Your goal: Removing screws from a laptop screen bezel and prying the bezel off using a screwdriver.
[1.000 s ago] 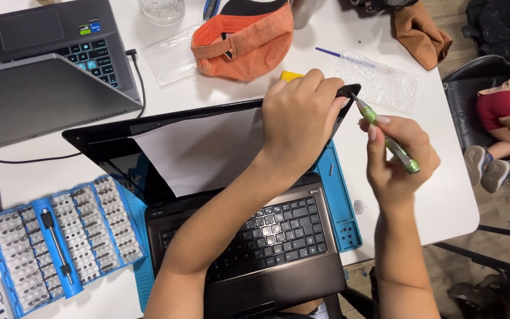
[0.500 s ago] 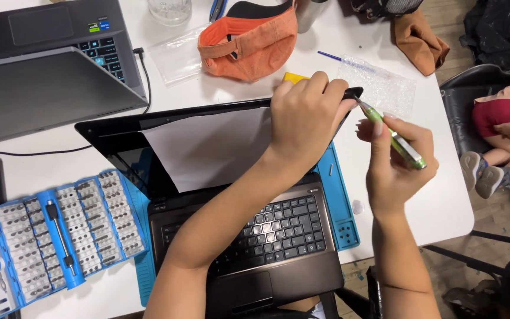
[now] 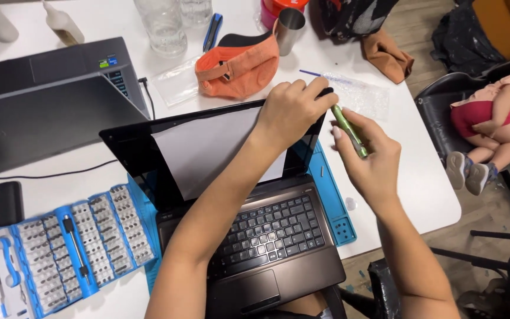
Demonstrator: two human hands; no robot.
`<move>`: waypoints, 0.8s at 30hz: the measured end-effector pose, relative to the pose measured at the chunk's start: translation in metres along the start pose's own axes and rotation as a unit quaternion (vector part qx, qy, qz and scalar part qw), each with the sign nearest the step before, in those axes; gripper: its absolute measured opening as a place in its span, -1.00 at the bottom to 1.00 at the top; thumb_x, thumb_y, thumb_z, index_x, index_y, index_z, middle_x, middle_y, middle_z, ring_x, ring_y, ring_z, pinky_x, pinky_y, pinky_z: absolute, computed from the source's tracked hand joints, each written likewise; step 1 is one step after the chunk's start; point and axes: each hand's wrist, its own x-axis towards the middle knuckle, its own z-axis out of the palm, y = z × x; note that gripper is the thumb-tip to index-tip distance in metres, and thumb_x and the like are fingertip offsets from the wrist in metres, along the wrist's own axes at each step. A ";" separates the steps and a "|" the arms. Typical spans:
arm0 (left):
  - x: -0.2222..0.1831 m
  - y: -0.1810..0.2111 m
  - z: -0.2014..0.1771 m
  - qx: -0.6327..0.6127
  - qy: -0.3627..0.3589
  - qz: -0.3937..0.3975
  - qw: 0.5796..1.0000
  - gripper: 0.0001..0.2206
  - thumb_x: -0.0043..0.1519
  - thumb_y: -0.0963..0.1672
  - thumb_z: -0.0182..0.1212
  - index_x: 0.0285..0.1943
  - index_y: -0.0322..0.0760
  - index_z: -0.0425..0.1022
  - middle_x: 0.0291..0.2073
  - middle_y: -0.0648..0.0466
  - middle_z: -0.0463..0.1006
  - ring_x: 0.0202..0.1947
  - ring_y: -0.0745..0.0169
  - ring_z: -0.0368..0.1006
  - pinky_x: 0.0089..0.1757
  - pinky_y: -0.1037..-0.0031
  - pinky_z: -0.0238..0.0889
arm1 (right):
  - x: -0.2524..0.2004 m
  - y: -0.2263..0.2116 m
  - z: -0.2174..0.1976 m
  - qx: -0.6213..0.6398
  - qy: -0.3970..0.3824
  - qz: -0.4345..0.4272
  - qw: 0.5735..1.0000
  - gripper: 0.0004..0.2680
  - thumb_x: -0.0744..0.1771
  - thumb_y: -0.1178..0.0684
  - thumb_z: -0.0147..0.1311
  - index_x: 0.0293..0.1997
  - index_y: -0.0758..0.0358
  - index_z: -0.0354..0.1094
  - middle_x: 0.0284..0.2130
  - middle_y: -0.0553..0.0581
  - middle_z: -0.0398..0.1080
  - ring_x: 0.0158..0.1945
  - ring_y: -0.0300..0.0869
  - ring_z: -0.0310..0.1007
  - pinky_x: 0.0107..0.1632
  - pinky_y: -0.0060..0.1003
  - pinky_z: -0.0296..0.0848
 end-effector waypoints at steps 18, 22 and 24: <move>0.012 0.000 -0.006 -0.117 -0.298 -0.252 0.913 -0.75 0.16 -0.02 0.42 -0.03 -0.09 0.68 -0.48 0.12 0.63 -0.44 0.11 0.61 -0.35 0.34 0.40 | 0.034 0.058 -0.011 -0.139 -0.113 0.192 0.965 -0.77 0.48 0.03 -0.01 0.08 0.39 0.53 -0.74 0.09 0.29 -0.65 -0.31 0.16 -0.65 -0.36 0.20; 0.013 0.003 -0.009 -0.104 -0.289 -0.251 0.918 -0.76 0.17 -0.03 0.41 -0.02 -0.07 0.69 -0.50 0.12 0.63 -0.39 0.12 0.63 -0.33 0.30 0.45 | 0.025 0.022 -0.008 -0.318 -0.125 0.051 0.938 -0.76 0.46 0.04 0.02 0.13 0.36 0.55 -0.66 0.25 0.42 -0.48 0.25 0.52 -0.32 0.05 0.45; 0.013 0.004 -0.012 -0.099 -0.293 -0.256 0.916 -0.75 0.19 -0.02 0.40 0.01 -0.06 0.68 -0.47 0.14 0.65 -0.38 0.16 0.64 -0.32 0.34 0.45 | 0.024 0.016 -0.008 -0.397 -0.127 -0.012 0.909 -0.79 0.47 0.04 -0.01 0.08 0.34 0.53 -0.68 0.19 0.42 -0.56 0.17 0.52 -0.38 -0.03 0.48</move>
